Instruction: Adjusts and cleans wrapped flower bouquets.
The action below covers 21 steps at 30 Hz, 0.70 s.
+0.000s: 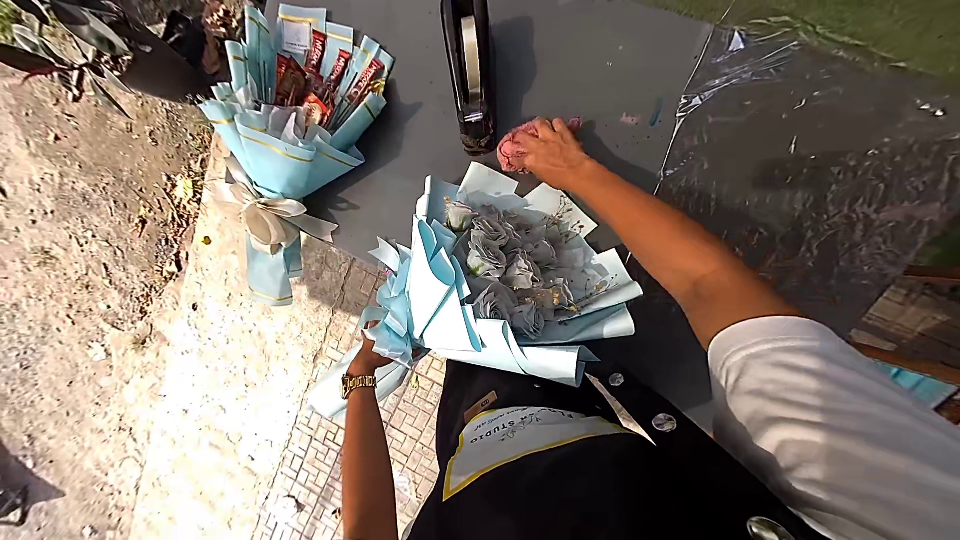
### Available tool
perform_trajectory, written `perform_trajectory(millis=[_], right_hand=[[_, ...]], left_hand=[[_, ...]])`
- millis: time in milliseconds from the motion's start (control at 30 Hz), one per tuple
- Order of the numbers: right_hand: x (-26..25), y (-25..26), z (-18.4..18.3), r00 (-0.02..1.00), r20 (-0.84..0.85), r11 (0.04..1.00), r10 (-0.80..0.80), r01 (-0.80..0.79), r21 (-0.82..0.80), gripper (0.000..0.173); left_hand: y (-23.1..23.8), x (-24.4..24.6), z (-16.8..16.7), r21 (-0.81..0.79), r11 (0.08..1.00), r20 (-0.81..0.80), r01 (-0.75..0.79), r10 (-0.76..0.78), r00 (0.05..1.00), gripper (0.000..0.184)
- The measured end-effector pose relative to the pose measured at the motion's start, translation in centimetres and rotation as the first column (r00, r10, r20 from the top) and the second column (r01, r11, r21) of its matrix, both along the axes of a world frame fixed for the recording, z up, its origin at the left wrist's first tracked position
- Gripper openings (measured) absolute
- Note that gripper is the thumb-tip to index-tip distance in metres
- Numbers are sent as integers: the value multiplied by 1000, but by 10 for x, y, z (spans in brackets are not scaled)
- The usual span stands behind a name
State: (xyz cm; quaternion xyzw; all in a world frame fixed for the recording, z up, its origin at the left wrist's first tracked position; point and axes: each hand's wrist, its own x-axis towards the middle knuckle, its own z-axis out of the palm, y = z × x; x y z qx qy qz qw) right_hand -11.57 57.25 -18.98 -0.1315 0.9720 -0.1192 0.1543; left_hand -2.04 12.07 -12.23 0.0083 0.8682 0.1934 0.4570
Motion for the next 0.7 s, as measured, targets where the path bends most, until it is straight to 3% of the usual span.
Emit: perform_trajectory(millis=[67,133,200,233,367,500,600,633,700], right_hand=[[-1,-6,10,983,-182,992,18,-41,-123,39],[-7,-28,22,909,-367,947,196,-273,-170,39],[-22,-56,24,820,-430,876,378,-467,-121,36],[-32,-68,21,787,-418,846,453,-527,-75,34],[-70,-90,7,784,-3,779,621,-617,115,28],[-72,-81,8,810,56,773,584,-575,268,31],[-30,-68,34,821,-206,837,533,-476,268,27],[-14,-62,47,841,-309,894,445,-396,209,27],[15,-48,66,876,-471,993,100,-118,-9,35]], left_hand=[[1,-4,4,-40,999,15,19,-18,1000,65],[1,-10,8,-38,998,32,53,-52,998,65],[6,-17,13,-34,997,59,70,-68,996,62],[8,-20,14,-47,996,72,78,-74,995,61],[14,-27,18,-63,994,81,86,-81,993,63],[5,-10,13,31,995,13,-93,92,996,64],[-10,13,-6,218,972,-197,-90,134,971,64],[-15,17,-15,265,964,-312,-27,112,944,64],[-16,22,-26,307,951,-488,41,120,864,51]])
